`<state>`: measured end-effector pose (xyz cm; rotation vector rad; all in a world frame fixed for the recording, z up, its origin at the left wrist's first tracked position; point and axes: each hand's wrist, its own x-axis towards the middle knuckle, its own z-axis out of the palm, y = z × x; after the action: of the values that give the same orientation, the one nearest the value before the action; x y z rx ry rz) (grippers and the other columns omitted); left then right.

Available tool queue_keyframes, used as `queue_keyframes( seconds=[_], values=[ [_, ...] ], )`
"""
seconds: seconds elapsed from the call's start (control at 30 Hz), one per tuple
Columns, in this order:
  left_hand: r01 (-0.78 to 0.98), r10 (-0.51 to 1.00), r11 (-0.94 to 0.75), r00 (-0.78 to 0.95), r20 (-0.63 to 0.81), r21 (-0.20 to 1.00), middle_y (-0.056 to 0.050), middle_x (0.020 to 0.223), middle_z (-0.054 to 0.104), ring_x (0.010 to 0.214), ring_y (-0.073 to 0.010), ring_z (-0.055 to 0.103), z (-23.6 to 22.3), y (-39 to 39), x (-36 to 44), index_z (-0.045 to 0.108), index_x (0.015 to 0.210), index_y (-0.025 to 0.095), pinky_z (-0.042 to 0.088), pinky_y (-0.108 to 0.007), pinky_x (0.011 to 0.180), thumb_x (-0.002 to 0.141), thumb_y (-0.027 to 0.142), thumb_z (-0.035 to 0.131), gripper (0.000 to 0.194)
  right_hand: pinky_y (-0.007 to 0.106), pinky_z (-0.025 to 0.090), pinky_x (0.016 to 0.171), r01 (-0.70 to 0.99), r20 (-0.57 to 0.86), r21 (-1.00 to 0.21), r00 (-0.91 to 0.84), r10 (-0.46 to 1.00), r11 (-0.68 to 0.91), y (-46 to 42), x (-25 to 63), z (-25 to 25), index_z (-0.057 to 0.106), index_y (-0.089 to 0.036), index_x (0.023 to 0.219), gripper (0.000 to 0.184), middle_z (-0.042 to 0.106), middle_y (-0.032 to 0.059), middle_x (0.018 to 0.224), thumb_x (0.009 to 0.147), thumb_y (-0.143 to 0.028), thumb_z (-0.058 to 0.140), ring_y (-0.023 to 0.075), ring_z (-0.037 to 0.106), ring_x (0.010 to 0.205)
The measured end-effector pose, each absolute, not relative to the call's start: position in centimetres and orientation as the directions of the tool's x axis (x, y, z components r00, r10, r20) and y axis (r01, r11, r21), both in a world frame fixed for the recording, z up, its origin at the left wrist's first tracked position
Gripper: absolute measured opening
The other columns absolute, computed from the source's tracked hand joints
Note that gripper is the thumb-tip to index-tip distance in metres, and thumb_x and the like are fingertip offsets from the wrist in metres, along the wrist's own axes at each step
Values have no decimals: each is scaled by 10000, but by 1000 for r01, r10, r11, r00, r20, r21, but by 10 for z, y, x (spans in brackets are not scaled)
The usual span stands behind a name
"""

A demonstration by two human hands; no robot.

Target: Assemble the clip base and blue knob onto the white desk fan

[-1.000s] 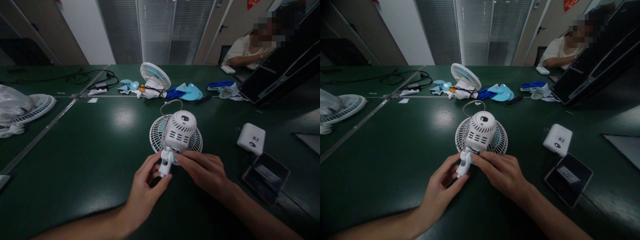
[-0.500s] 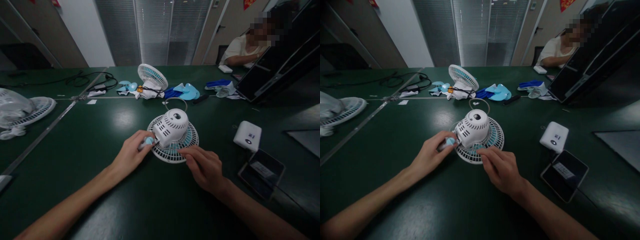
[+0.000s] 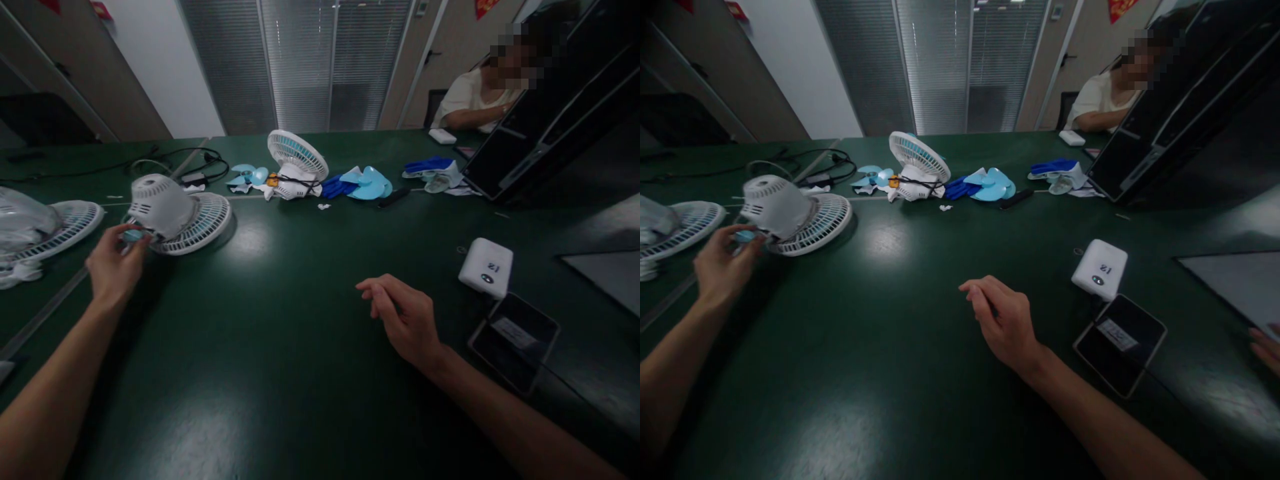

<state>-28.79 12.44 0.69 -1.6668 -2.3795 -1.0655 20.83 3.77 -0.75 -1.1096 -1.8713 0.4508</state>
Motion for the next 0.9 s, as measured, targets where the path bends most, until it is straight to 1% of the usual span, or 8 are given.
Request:
queue_keyframes(
  seconds=[0.1,0.2,0.33,0.53,0.7,0.77,0.83,0.9],
  values=[
    [816,706,281,-532,467,505,49,889,586,852,-178,563,3,124,-316,636,1232,229,442,-260,825,882,291,678,359,246,424,528,501,501,-683,-208,840,531,38,208,-8,697,-183,1034,252,619,-2,787,1046,-256,456,93,559,574],
    [818,637,290,-553,538,497,-8,1073,604,1030,-253,553,-4,123,-334,665,1235,213,421,-358,973,877,311,686,371,236,429,522,492,484,-703,-197,853,513,40,208,-9,698,-184,1031,255,613,-6,773,1049,-262,456,90,564,572],
    [890,615,188,-436,657,414,-87,1414,488,1303,-346,446,-9,120,-337,634,1332,173,327,-437,1113,911,445,654,501,224,431,519,484,455,-726,-193,869,488,41,207,-10,702,-182,1014,258,612,-9,772,1050,-270,462,82,564,567],
    [977,639,117,-212,739,179,-111,1416,504,1371,-342,416,-8,116,-319,551,1363,126,231,-440,1165,968,421,550,494,221,427,515,467,429,-748,-203,880,472,42,207,-10,701,-182,1016,260,611,-9,769,1052,-289,467,84,565,569],
    [930,611,188,-363,704,316,-128,1487,450,1378,-357,402,-8,116,-314,449,1406,111,262,-445,1160,895,426,637,628,228,435,528,469,410,-753,-214,886,462,40,207,-11,701,-186,1020,258,606,-10,760,1050,-295,469,94,565,579],
    [835,601,316,-544,585,451,-119,1383,526,1251,-335,503,-7,120,-317,445,1334,105,378,-413,1062,899,413,622,562,238,448,555,470,414,-748,-222,883,469,40,207,-11,702,-187,1019,262,606,-8,755,1049,-298,466,105,580,607],
    [754,607,399,-644,465,522,-68,1072,626,1001,-294,587,-5,125,-322,509,1098,126,464,-363,884,884,390,624,359,248,455,575,474,416,-741,-232,879,475,40,207,-12,701,-186,1017,270,604,-6,742,1049,-303,460,118,593,633],
    [754,657,388,-630,414,531,-4,769,559,814,-253,563,-3,129,-323,482,871,171,461,-321,753,872,367,624,242,255,458,587,481,410,-737,-240,880,475,40,207,-14,700,-188,1013,278,602,-6,730,1051,-309,453,127,600,648]
  ],
)
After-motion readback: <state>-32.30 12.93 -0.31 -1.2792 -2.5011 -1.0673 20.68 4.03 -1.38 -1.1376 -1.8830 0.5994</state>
